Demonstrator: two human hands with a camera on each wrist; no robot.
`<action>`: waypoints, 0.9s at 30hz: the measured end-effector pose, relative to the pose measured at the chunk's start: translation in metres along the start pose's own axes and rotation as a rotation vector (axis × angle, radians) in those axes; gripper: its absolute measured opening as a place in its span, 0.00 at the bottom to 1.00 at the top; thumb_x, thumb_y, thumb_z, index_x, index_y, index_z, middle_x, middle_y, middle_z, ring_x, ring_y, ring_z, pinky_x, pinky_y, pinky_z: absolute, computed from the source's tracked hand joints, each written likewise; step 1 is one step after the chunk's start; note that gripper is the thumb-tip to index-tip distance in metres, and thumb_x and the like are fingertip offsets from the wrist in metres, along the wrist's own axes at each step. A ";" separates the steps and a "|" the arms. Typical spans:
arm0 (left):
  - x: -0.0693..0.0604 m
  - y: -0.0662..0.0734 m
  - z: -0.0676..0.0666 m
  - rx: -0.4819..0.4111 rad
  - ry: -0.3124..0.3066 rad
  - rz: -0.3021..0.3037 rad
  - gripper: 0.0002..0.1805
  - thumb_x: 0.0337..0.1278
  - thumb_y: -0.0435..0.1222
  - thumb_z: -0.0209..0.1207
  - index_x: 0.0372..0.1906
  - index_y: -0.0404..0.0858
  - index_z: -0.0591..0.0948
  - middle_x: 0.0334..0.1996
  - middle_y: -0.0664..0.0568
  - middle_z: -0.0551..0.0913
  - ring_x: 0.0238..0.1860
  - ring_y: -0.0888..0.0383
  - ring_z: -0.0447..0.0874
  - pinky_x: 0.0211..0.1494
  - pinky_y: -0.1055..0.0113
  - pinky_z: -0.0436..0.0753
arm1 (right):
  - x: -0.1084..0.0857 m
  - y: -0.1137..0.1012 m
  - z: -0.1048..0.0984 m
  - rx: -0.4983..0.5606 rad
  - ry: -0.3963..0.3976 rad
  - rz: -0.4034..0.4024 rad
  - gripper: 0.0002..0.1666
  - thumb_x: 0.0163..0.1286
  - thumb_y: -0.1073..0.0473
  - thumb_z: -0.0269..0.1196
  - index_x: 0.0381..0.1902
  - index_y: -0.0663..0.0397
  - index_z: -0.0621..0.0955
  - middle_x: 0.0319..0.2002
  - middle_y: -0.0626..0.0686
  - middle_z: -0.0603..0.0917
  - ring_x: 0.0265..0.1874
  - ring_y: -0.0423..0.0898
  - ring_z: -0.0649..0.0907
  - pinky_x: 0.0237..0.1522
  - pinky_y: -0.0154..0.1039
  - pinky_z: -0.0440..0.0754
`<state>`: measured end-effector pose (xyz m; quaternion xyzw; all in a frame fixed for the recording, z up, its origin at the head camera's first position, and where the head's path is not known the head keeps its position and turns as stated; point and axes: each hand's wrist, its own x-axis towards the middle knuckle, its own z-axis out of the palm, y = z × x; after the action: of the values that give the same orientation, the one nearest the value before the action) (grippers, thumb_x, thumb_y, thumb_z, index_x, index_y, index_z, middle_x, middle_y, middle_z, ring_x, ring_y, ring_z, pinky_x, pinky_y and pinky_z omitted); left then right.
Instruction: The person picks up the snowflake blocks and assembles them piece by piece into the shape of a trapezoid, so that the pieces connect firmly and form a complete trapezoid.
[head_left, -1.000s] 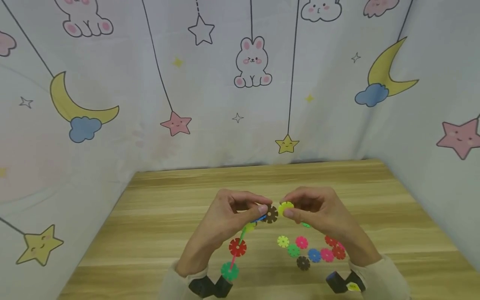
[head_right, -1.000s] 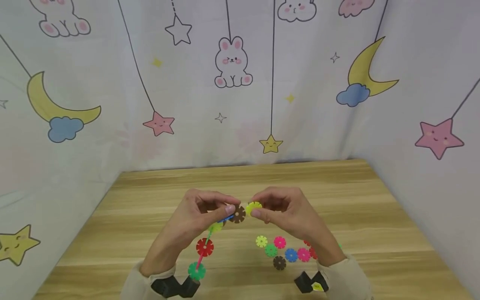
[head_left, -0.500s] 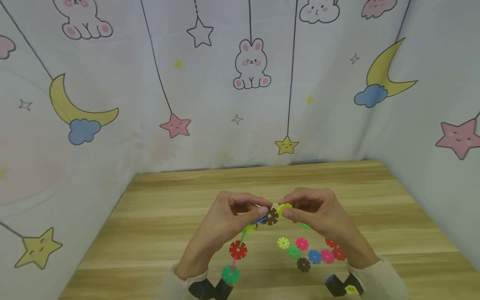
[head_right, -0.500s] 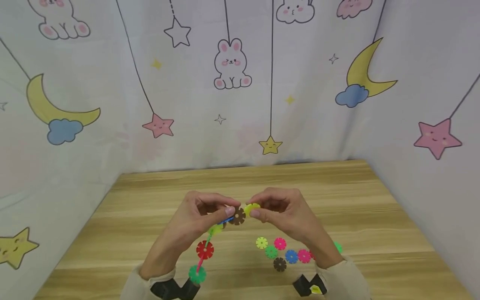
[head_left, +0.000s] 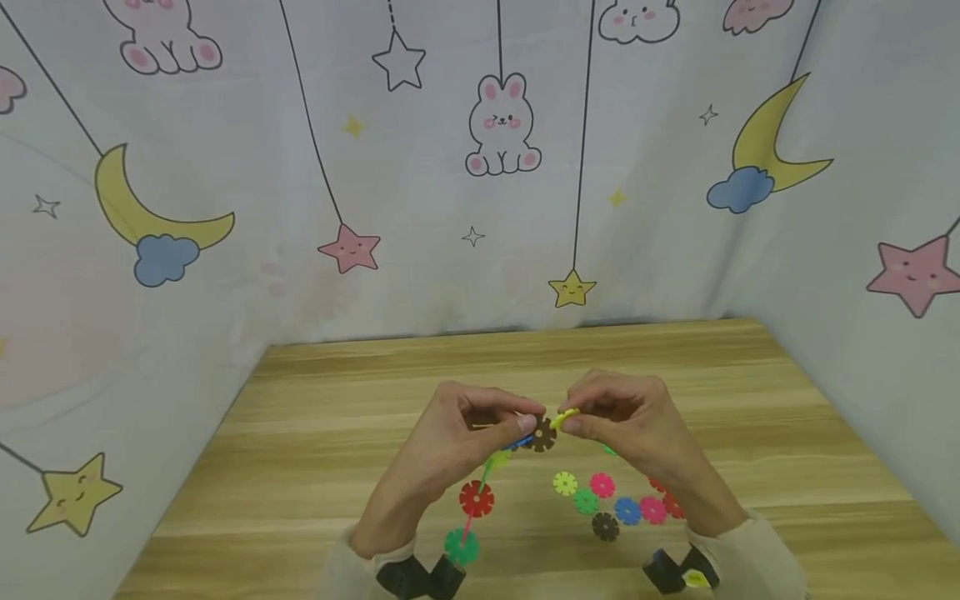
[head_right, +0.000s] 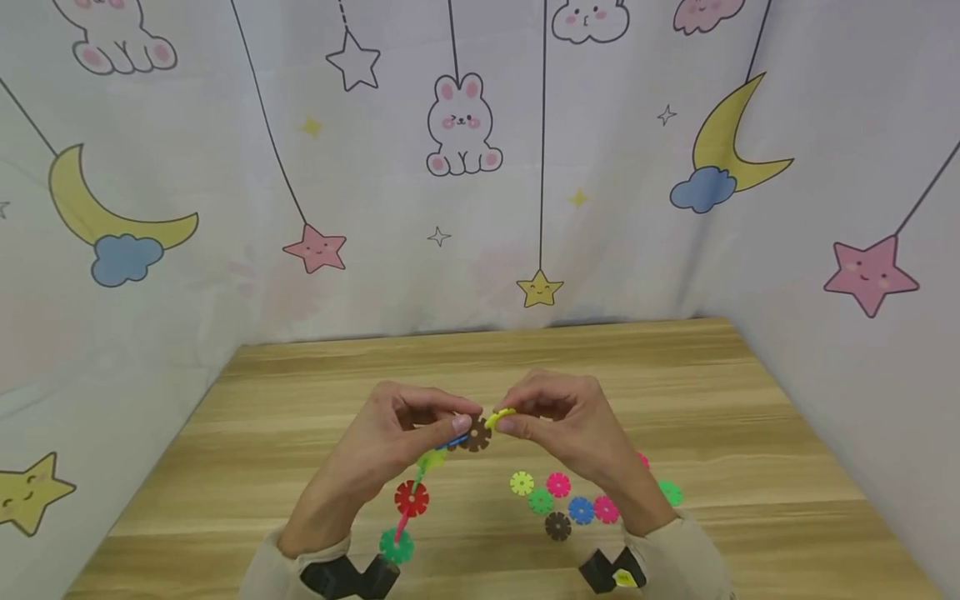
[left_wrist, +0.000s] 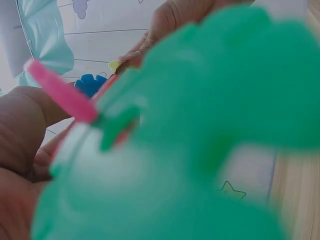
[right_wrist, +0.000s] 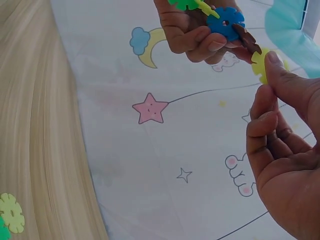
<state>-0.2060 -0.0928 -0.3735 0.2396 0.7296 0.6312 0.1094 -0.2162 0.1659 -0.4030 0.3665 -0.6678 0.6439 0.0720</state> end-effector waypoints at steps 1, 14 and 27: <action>0.000 0.000 0.000 -0.001 0.000 -0.002 0.12 0.72 0.36 0.68 0.54 0.37 0.91 0.49 0.43 0.94 0.44 0.56 0.94 0.51 0.63 0.91 | 0.000 0.000 0.000 -0.002 -0.002 -0.007 0.09 0.68 0.75 0.71 0.42 0.59 0.89 0.37 0.45 0.88 0.34 0.38 0.84 0.35 0.32 0.86; 0.000 -0.001 -0.001 -0.015 -0.007 0.008 0.11 0.72 0.35 0.68 0.53 0.37 0.92 0.47 0.42 0.94 0.42 0.58 0.94 0.50 0.64 0.91 | 0.001 0.002 0.001 0.025 -0.012 -0.049 0.17 0.63 0.79 0.72 0.44 0.55 0.91 0.38 0.41 0.88 0.36 0.40 0.80 0.33 0.34 0.84; 0.001 -0.001 0.001 0.010 -0.003 0.028 0.11 0.73 0.35 0.68 0.52 0.36 0.92 0.46 0.42 0.94 0.39 0.58 0.93 0.44 0.67 0.88 | -0.001 0.003 0.004 0.091 -0.011 -0.014 0.14 0.64 0.76 0.73 0.42 0.55 0.92 0.40 0.43 0.88 0.37 0.38 0.81 0.36 0.31 0.84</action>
<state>-0.2065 -0.0921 -0.3748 0.2512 0.7290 0.6288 0.1002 -0.2159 0.1619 -0.4064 0.3776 -0.6355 0.6711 0.0562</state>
